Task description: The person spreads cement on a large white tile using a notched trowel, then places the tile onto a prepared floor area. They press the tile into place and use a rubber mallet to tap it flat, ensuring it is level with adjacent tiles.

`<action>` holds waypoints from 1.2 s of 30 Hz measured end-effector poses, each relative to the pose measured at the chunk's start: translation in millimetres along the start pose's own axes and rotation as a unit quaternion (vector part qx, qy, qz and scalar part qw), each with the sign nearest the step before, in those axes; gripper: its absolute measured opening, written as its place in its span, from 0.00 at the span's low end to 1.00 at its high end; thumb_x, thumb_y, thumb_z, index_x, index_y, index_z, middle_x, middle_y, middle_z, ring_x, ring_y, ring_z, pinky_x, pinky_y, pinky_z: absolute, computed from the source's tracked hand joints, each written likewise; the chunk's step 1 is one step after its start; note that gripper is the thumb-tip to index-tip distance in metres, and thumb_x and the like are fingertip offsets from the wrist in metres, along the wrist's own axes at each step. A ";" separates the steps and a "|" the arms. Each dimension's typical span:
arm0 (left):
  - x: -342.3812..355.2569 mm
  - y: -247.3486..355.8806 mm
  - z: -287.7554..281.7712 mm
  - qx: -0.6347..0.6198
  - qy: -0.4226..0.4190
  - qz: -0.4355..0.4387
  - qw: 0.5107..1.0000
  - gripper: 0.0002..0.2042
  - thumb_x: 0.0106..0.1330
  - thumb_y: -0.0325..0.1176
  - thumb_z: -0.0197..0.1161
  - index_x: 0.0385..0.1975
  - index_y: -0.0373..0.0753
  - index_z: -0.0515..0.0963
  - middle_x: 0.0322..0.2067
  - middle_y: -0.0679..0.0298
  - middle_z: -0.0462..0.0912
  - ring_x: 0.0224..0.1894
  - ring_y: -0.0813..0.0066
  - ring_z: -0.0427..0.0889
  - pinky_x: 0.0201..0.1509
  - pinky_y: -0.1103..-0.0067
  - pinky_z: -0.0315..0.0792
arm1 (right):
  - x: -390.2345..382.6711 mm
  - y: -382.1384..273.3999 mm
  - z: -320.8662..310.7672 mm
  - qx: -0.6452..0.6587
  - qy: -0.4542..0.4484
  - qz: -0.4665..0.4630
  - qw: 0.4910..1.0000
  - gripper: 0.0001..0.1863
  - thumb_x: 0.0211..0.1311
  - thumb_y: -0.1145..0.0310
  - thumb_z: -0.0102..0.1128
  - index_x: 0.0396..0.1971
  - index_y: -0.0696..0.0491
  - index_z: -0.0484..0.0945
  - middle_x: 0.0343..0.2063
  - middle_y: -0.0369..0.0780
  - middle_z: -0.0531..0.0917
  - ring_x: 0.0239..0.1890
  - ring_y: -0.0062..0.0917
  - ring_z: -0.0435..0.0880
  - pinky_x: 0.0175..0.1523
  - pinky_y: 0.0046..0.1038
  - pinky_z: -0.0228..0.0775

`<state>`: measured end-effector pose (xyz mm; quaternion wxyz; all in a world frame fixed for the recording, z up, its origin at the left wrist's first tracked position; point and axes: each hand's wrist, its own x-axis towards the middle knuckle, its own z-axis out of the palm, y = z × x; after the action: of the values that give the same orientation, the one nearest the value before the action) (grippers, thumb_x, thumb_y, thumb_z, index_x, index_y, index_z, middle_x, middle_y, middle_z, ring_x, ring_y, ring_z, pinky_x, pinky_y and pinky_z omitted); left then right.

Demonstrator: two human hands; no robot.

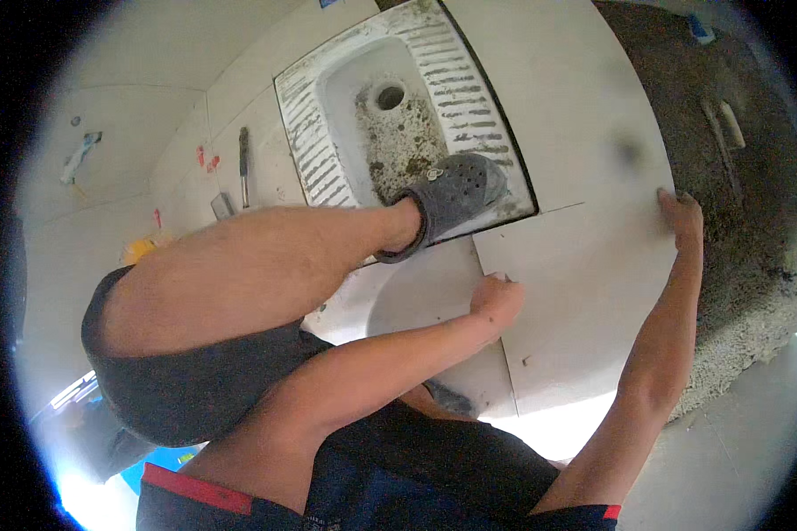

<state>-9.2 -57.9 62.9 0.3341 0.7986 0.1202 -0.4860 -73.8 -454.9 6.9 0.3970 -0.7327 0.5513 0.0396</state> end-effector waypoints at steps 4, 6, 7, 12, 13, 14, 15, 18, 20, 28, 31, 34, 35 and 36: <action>-5.9 9.7 -5.0 0.045 -0.021 -0.018 0.999 0.16 0.55 0.32 0.54 0.38 0.29 0.80 0.39 0.42 0.82 0.44 0.45 0.81 0.49 0.61 0.74 | 2.8 -0.8 -2.2 0.000 0.017 0.006 1.000 0.37 0.52 0.52 0.73 0.56 0.64 0.74 0.50 0.47 0.81 0.51 0.36 0.81 0.53 0.35 0.72; 4.3 -0.2 2.0 0.071 -0.026 0.000 0.997 0.16 0.55 0.33 0.54 0.38 0.29 0.80 0.39 0.43 0.82 0.46 0.45 0.80 0.51 0.61 0.73 | 5.0 1.5 -3.4 -0.024 0.039 0.011 0.999 0.40 0.52 0.52 0.72 0.59 0.64 0.72 0.53 0.49 0.80 0.54 0.36 0.80 0.54 0.37 0.73; 4.7 -5.0 4.1 0.069 -0.018 0.000 0.997 0.16 0.55 0.33 0.54 0.37 0.29 0.80 0.39 0.43 0.82 0.47 0.45 0.78 0.53 0.60 0.72 | -1.7 -8.3 1.1 -0.029 0.034 0.025 0.999 0.42 0.52 0.52 0.72 0.60 0.64 0.70 0.54 0.50 0.79 0.55 0.37 0.79 0.55 0.37 0.72; 4.1 -7.2 5.3 0.038 -0.028 0.002 0.999 0.15 0.55 0.33 0.53 0.36 0.31 0.81 0.41 0.42 0.81 0.53 0.43 0.73 0.57 0.61 0.69 | -7.3 -14.4 3.0 -0.003 0.050 0.053 0.997 0.49 0.50 0.50 0.73 0.65 0.64 0.62 0.56 0.52 0.77 0.58 0.39 0.77 0.58 0.39 0.70; 2.4 -3.3 3.3 0.039 -0.035 0.001 0.999 0.15 0.55 0.33 0.53 0.36 0.31 0.81 0.42 0.42 0.81 0.54 0.43 0.72 0.57 0.61 0.69 | -4.4 -8.9 0.4 -0.009 0.049 0.045 0.998 0.49 0.50 0.51 0.73 0.66 0.64 0.62 0.56 0.52 0.77 0.58 0.38 0.77 0.58 0.38 0.70; 2.0 1.5 1.1 0.055 -0.038 0.003 0.998 0.15 0.55 0.33 0.53 0.36 0.31 0.81 0.42 0.41 0.81 0.54 0.43 0.72 0.57 0.61 0.69 | -1.6 -3.5 -2.1 -0.015 0.048 0.038 0.998 0.48 0.50 0.51 0.74 0.66 0.64 0.62 0.56 0.52 0.77 0.58 0.38 0.77 0.58 0.38 0.70; 1.2 5.1 -1.5 0.069 -0.039 0.002 0.997 0.15 0.54 0.33 0.53 0.36 0.31 0.81 0.42 0.41 0.81 0.54 0.43 0.72 0.57 0.61 0.69 | 0.0 -3.1 -2.4 -0.020 0.044 0.029 0.998 0.48 0.50 0.52 0.74 0.66 0.64 0.62 0.56 0.52 0.77 0.58 0.38 0.78 0.58 0.38 0.70; 2.6 3.8 0.4 0.055 -0.038 -0.022 0.998 0.16 0.54 0.34 0.54 0.36 0.31 0.81 0.42 0.41 0.81 0.54 0.43 0.72 0.58 0.61 0.69 | -1.4 -6.6 -1.9 -0.002 0.020 0.028 0.999 0.48 0.50 0.53 0.74 0.66 0.64 0.62 0.57 0.52 0.76 0.58 0.37 0.77 0.59 0.37 0.69; 3.6 1.6 -4.5 0.046 -0.046 -0.013 0.998 0.16 0.54 0.34 0.54 0.37 0.30 0.81 0.43 0.42 0.81 0.54 0.43 0.73 0.58 0.61 0.69 | -9.3 -16.4 3.1 -0.003 0.009 0.040 0.999 0.48 0.50 0.53 0.74 0.66 0.64 0.62 0.58 0.52 0.76 0.59 0.36 0.77 0.60 0.36 0.68; 8.4 -0.7 0.5 0.079 -0.044 0.006 0.996 0.18 0.54 0.36 0.54 0.39 0.30 0.80 0.45 0.43 0.81 0.55 0.43 0.72 0.60 0.61 0.68 | -9.1 -14.2 -1.6 -0.022 0.027 0.044 0.998 0.46 0.52 0.53 0.73 0.64 0.66 0.63 0.58 0.51 0.76 0.59 0.37 0.76 0.61 0.35 0.67; 6.9 3.1 -0.7 0.107 -0.025 0.022 0.994 0.18 0.53 0.36 0.55 0.39 0.30 0.80 0.45 0.42 0.81 0.55 0.43 0.73 0.59 0.62 0.69 | -7.8 -15.2 0.6 0.001 0.007 0.048 0.999 0.44 0.54 0.54 0.71 0.64 0.65 0.64 0.59 0.51 0.75 0.60 0.38 0.75 0.61 0.37 0.67; 3.6 7.0 -4.3 0.102 -0.027 0.027 0.994 0.16 0.53 0.34 0.54 0.37 0.30 0.80 0.40 0.42 0.81 0.48 0.44 0.77 0.53 0.62 0.71 | -13.8 -17.2 5.2 -0.003 0.026 0.047 0.999 0.41 0.56 0.55 0.70 0.63 0.64 0.66 0.59 0.51 0.74 0.60 0.40 0.75 0.62 0.38 0.67; 3.4 5.0 -3.5 0.095 -0.018 0.037 0.995 0.15 0.53 0.33 0.53 0.34 0.30 0.79 0.38 0.42 0.81 0.44 0.43 0.78 0.49 0.61 0.72 | -14.7 -17.8 6.3 -0.014 0.036 0.048 0.998 0.40 0.56 0.55 0.69 0.63 0.64 0.66 0.59 0.51 0.74 0.60 0.40 0.75 0.62 0.39 0.67; 4.7 3.1 -2.1 0.089 -0.010 0.046 0.995 0.13 0.53 0.31 0.52 0.32 0.29 0.78 0.35 0.41 0.81 0.40 0.42 0.80 0.45 0.61 0.73 | -15.2 -17.8 6.7 -0.026 0.047 0.049 0.997 0.40 0.57 0.55 0.69 0.63 0.64 0.66 0.59 0.51 0.74 0.60 0.41 0.75 0.62 0.39 0.67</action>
<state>-3.8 -59.4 60.8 0.2847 0.8248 0.0357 -0.4872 -62.2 -437.5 19.4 0.3493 -0.7159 0.6034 0.0389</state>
